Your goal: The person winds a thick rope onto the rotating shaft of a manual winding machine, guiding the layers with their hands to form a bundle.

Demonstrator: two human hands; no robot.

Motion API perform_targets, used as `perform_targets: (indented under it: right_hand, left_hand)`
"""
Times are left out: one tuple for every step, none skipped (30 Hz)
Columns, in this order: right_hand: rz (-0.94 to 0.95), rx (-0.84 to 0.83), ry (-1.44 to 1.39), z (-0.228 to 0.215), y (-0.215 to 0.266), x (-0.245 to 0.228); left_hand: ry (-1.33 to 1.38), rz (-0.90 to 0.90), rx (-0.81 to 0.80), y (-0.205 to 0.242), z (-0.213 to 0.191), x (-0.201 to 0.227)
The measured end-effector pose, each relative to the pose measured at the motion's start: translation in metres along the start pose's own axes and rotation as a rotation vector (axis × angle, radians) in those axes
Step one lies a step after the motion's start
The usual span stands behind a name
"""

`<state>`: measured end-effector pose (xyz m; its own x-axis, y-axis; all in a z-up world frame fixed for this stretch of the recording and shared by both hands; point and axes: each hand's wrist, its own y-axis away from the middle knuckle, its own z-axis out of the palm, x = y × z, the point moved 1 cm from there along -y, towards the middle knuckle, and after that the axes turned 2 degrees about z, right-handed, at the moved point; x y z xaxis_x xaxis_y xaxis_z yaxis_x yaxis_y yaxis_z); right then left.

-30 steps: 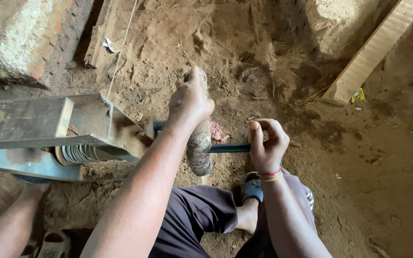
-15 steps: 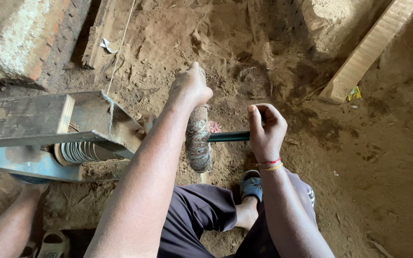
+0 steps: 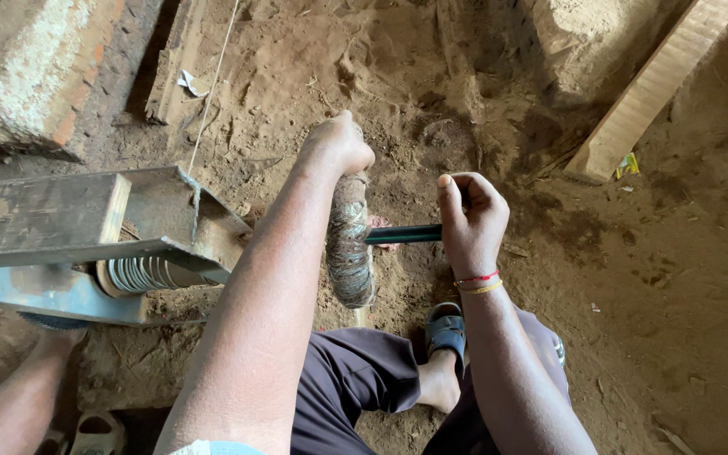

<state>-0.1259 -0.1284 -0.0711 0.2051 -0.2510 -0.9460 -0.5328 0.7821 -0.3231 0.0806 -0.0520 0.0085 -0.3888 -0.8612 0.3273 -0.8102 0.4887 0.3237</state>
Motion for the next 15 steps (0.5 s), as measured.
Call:
perform_targets:
  right_hand:
    - [0.002, -0.005, -0.006, 0.0, 0.0, 0.0]
    - [0.01, -0.005, -0.01, 0.001, -0.001, 0.0]
    - [0.016, -0.005, -0.014, 0.001, -0.002, -0.001]
    - [0.022, -0.005, -0.018, 0.002, -0.003, -0.002]
    - [0.013, -0.006, -0.018, 0.002, -0.005, -0.003]
    - [0.004, -0.007, -0.017, 0.003, -0.006, -0.003]
    - [-0.004, -0.008, -0.016, 0.003, -0.007, -0.004]
    - [-0.007, -0.009, -0.01, 0.003, -0.009, -0.005]
    - [-0.009, -0.011, -0.005, 0.004, -0.011, -0.005]
    - [-0.011, -0.012, 0.001, 0.004, -0.012, -0.005]
    - [-0.015, -0.009, 0.011, 0.004, -0.013, -0.005]
    - [-0.02, -0.006, 0.02, 0.004, -0.013, -0.005]
    - [-0.025, -0.006, 0.029, 0.004, -0.014, -0.005]
    - [-0.023, -0.004, 0.018, 0.004, -0.013, -0.005]
    - [-0.021, -0.005, 0.007, 0.004, -0.013, -0.005]
  left_hand:
    - [-0.002, 0.0, -0.002, -0.001, 0.0, 0.0]
    - [-0.004, 0.0, -0.003, -0.003, 0.001, -0.001]
    - [0.002, -0.004, -0.007, -0.005, 0.001, -0.001]
    - [0.009, -0.008, -0.011, -0.008, 0.002, -0.001]
    - [0.016, -0.011, -0.015, -0.012, 0.002, -0.001]
    - [0.005, 0.0, -0.016, -0.017, 0.002, -0.002]
    - [-0.005, 0.011, -0.019, -0.021, 0.002, -0.003]
    - [-0.014, 0.023, -0.021, -0.025, 0.002, -0.004]
    - [-0.029, 0.033, -0.028, -0.028, 0.002, -0.005]
    - [-0.043, 0.043, -0.035, -0.031, 0.001, -0.005]
    - [-0.058, 0.053, -0.042, -0.033, 0.0, -0.005]
    - [-0.048, 0.048, -0.045, -0.034, 0.0, -0.005]
    - [-0.038, 0.04, -0.047, -0.034, 0.001, -0.005]
    - [-0.027, 0.033, -0.048, -0.034, 0.001, -0.005]
    - [-0.045, 0.045, -0.052, -0.034, 0.001, -0.004]
